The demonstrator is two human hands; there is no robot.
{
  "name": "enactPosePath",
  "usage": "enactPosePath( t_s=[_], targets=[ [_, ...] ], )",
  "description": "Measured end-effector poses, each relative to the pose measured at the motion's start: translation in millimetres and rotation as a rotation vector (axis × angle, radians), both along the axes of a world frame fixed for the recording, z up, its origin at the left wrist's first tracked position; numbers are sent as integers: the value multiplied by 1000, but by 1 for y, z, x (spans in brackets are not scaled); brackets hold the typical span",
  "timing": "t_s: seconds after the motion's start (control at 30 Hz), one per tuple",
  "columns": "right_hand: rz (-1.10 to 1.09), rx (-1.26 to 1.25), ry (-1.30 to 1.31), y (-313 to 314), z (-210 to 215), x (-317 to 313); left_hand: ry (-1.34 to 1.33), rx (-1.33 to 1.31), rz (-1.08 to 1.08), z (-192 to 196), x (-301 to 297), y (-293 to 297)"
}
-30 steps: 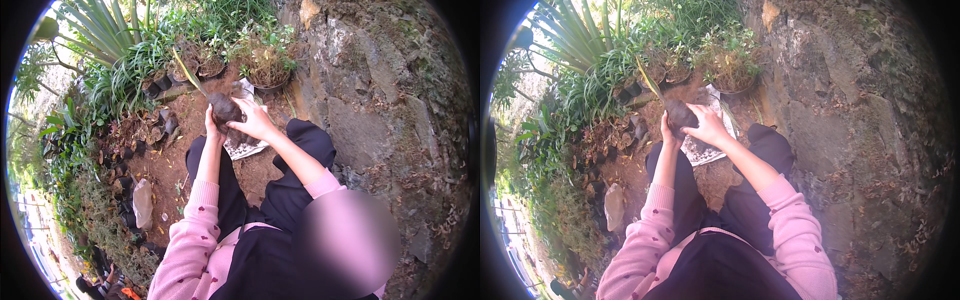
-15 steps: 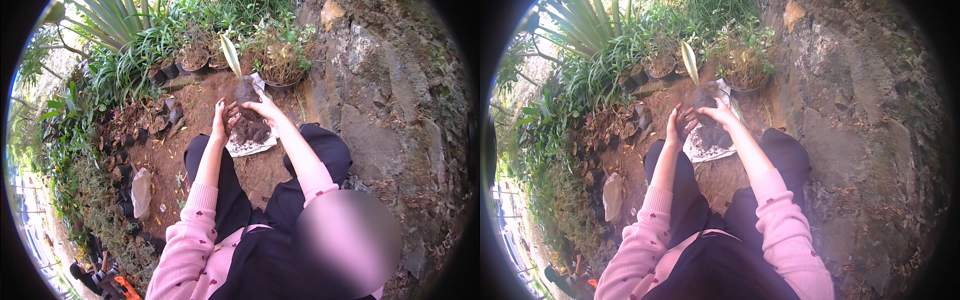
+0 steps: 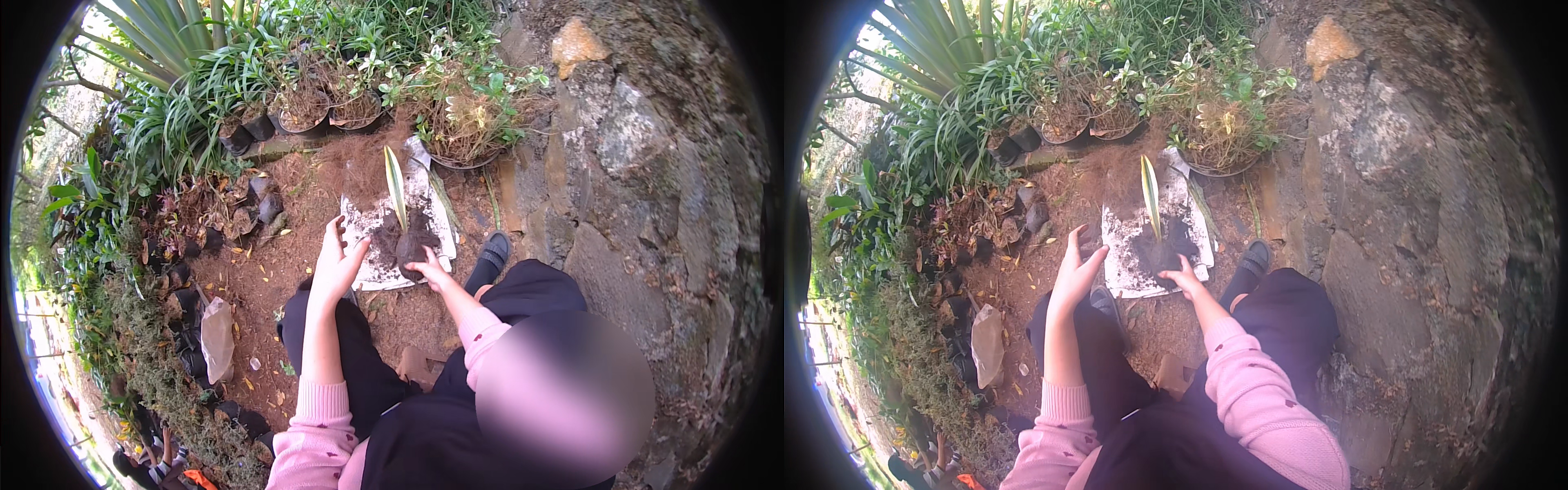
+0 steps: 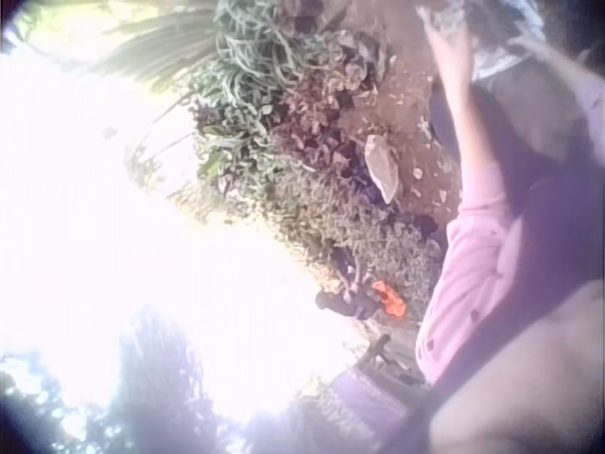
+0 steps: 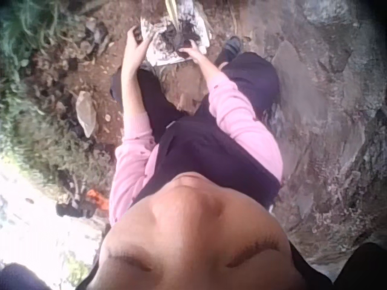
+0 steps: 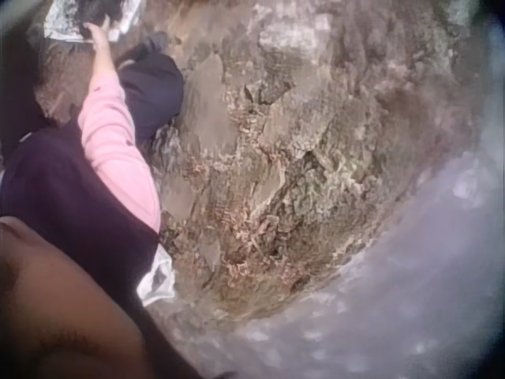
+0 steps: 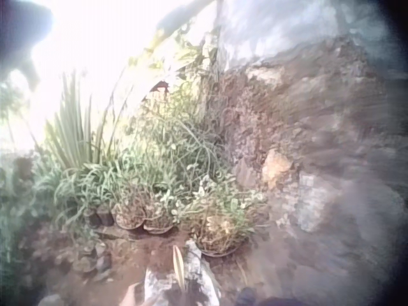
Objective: The person removes a plant from its pot, loosens the root ball, and wraps the roots in a fibrous material. They then add soil around the wrapped root ball and place the plant back into the pot.
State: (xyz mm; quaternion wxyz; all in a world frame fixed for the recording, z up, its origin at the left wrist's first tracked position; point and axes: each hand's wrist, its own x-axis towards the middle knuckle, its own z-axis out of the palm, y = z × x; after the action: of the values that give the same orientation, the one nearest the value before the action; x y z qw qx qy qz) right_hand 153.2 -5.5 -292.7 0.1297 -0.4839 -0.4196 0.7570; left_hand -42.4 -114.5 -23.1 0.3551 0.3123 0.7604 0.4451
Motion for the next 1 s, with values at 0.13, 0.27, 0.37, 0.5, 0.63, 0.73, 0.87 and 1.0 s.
enactPosePath(
  t_s=[0.13, 0.27, 0.37, 0.5, 0.63, 0.73, 0.87, 1.0],
  targets=[
    [-99, -72, 49, -22, -19, 12, -2, 8, -53, 3, -7, 1],
    [-115, -153, 78, -45, -16, 19, -38, -40, -87, 14, -9, 2],
    [-82, -192, 80, -61, 5, 11, -31, -59, -112, 11, -10, 1],
    [30, -86, 30, -91, 11, 12, -37, -79, -149, -1, -10, 3],
    [59, -58, 16, -129, 7, 25, -5, -96, -169, -4, -6, 2],
    [38, -93, -98, -146, 17, 33, 88, -140, -173, -3, -5, -1],
    [-113, -359, 99, -157, 0, 61, 117, -148, -161, -3, -8, -5],
    [-427, -645, 120, -160, -2, 68, 111, -194, -184, -6, -14, -11]
  ],
)
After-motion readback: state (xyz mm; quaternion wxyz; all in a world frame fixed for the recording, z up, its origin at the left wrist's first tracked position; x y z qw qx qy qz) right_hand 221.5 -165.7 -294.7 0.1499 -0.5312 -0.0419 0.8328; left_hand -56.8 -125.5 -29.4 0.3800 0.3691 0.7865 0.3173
